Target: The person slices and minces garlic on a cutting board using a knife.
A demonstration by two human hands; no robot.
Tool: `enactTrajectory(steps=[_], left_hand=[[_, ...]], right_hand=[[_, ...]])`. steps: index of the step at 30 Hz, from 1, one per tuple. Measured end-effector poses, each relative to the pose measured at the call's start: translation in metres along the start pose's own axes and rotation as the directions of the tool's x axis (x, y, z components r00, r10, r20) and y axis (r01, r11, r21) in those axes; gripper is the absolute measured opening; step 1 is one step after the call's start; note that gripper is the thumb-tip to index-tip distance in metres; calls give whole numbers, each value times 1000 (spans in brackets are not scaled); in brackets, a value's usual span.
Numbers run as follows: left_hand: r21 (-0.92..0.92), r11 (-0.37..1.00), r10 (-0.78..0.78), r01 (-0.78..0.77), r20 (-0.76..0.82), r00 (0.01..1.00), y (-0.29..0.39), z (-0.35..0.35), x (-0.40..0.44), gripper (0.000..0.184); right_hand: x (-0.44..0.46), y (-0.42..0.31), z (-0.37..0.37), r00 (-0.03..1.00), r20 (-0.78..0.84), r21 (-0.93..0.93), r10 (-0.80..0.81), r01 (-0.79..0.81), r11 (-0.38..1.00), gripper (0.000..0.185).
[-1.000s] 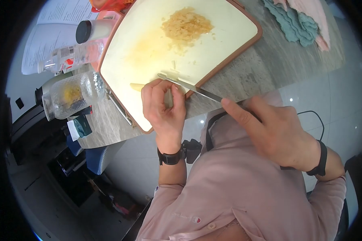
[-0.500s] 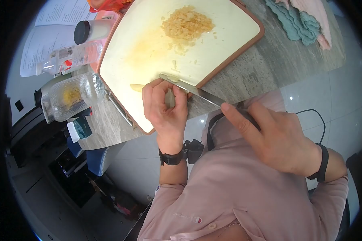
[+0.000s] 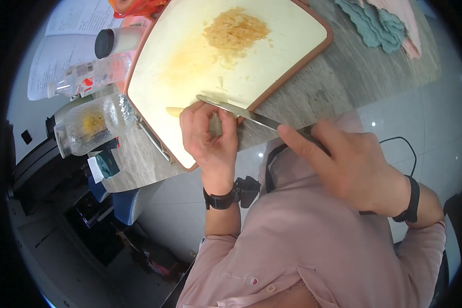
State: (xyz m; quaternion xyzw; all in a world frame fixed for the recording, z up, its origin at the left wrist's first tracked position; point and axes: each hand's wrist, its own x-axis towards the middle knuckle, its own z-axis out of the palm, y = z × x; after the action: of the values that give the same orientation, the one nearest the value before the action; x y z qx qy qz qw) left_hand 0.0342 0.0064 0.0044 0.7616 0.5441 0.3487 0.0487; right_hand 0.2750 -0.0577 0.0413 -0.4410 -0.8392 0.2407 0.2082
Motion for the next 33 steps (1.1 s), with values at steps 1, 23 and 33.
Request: enactTrajectory(steps=[1, 23, 33], left_hand=[[-4, 1000, -1, 1, -1, 1000, -1, 1, 0, 21], [-27, 1000, 1, -2, -13, 1000, -2, 0, -2, 18], [-4, 1000, -1, 1, -3, 1000, 0, -5, -2, 15]], right_hand=[[-1, -1, -1, 1000, 6, -7, 5, -5, 1000, 67], [0, -3, -2, 999, 13, 36, 32, -32, 999, 67], [8, 4, 5, 1000, -30, 14, 2, -2, 1000, 65]])
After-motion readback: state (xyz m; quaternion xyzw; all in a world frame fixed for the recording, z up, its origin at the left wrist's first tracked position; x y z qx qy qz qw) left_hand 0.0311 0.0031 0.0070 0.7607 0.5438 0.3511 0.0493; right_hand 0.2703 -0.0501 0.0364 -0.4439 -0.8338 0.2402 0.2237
